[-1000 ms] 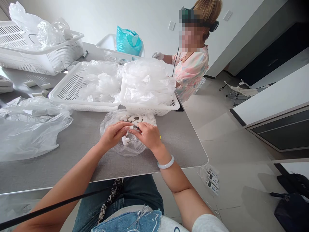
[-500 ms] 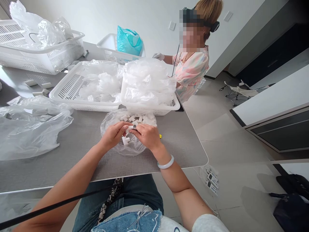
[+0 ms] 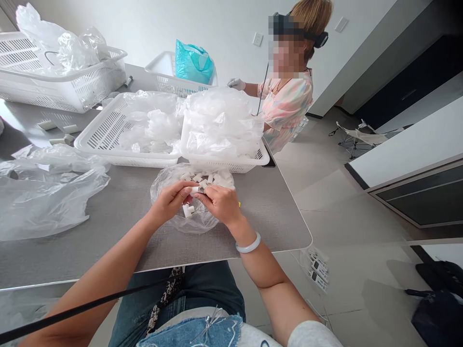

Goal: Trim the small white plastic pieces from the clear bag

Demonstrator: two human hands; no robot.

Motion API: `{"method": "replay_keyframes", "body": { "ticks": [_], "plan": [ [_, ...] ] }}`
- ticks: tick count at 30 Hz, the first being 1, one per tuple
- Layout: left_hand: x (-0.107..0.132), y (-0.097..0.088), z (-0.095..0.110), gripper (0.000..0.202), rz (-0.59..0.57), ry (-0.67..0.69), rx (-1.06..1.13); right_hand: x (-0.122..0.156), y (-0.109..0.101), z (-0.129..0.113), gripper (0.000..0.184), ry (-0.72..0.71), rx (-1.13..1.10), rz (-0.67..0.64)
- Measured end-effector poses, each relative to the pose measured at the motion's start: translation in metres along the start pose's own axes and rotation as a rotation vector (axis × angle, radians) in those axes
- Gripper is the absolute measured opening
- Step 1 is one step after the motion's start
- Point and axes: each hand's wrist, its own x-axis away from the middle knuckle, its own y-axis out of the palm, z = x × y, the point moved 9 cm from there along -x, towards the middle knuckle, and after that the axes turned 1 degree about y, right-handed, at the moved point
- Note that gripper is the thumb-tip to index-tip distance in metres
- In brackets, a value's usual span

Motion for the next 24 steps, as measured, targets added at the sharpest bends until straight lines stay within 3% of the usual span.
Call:
{"method": "replay_keyframes", "body": {
  "ticks": [4,10,19,24],
  "plan": [
    [-0.001,-0.003,-0.001,0.041,-0.001,-0.023,0.119,0.001,-0.003,0.006,0.071,0.066,-0.063,0.001],
    [-0.001,-0.007,-0.005,0.037,0.012,-0.057,0.237,0.001,-0.007,0.002,0.067,0.046,-0.123,0.033],
    [-0.002,-0.004,0.002,0.037,0.034,-0.012,0.323,0.001,-0.006,0.005,0.066,0.082,-0.047,0.027],
    [-0.001,-0.002,-0.010,0.036,0.053,-0.111,0.397,0.001,-0.006,0.001,0.064,0.067,-0.036,0.040]
  ]
}}
